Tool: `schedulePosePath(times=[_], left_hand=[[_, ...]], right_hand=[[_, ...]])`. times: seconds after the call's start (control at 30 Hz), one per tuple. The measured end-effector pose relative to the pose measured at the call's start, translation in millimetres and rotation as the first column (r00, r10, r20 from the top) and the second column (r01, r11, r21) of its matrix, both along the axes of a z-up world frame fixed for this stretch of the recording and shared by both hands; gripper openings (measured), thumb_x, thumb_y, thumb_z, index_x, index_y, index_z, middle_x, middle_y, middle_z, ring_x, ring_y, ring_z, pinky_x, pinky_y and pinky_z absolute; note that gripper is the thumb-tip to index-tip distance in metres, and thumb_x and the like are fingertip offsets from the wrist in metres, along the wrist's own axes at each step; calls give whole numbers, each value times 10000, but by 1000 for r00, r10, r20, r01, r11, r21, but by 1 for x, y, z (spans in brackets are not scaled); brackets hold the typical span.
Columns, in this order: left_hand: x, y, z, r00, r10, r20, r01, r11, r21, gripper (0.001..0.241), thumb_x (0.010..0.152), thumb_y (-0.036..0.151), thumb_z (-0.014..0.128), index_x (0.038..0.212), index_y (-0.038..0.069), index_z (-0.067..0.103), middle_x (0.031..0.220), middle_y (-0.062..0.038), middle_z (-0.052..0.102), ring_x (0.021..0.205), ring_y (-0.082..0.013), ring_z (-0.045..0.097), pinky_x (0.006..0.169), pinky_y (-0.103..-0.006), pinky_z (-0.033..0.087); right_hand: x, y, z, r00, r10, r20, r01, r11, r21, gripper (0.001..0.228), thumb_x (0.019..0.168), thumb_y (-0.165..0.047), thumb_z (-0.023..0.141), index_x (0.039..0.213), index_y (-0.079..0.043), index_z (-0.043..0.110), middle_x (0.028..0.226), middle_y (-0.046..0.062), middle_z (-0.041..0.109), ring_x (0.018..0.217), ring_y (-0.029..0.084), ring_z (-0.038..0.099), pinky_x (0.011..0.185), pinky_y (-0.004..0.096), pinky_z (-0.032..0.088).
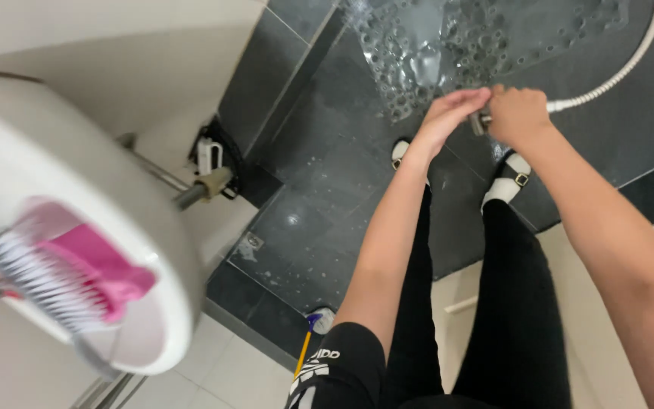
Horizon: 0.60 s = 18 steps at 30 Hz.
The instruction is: Scrubbing and rinsing a plastic non-slip bath mat on the bathroom floor using liquid soap, a brush, and a bidet sprayer.
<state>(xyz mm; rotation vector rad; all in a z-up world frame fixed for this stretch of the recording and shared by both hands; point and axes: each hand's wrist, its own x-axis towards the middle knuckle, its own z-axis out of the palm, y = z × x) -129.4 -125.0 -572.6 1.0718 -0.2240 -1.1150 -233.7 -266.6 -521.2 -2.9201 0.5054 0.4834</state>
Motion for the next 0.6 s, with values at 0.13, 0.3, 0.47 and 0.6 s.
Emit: schedulePosePath(times=[0.13, 0.3, 0.47, 0.6], left_hand=[[6, -41, -60, 954, 47, 297, -96, 984, 151, 417, 856, 310, 840, 1075, -37, 769, 966, -90, 778, 893, -153, 706, 814, -306, 547], [46, -88, -186, 859, 24, 512, -165, 959, 232, 383, 858, 400, 815, 897, 20, 785, 789, -52, 749, 726, -118, 656, 659, -286, 518], [92, -127, -309, 773, -99, 627, -209, 893, 399, 532, 880, 533, 719, 694, 34, 711, 624, -29, 715, 610, -125, 692, 590, -263, 536], [133, -155, -413, 911, -27, 411, -108, 947, 302, 539, 918, 517, 704, 777, -3, 690, 705, -74, 688, 626, -183, 660, 566, -348, 517]], right_hand=[[15, -29, -52, 995, -43, 90, 34, 994, 107, 413, 818, -238, 744, 1141, -10, 624, 1011, 224, 739, 926, 413, 733, 782, 495, 579], [44, -86, -165, 968, -86, 234, 19, 961, 276, 498, 772, -202, 773, 1187, 18, 607, 1056, 255, 722, 989, 456, 704, 824, 522, 569], [64, -100, -229, 981, 81, 174, -155, 870, 468, 749, 659, -311, 855, 1300, -54, 565, 1055, 269, 673, 903, 459, 703, 786, 520, 574], [67, -105, -287, 915, 311, 257, -341, 936, 81, 804, 642, -329, 872, 1316, -58, 527, 1083, 240, 612, 883, 434, 694, 708, 485, 596]])
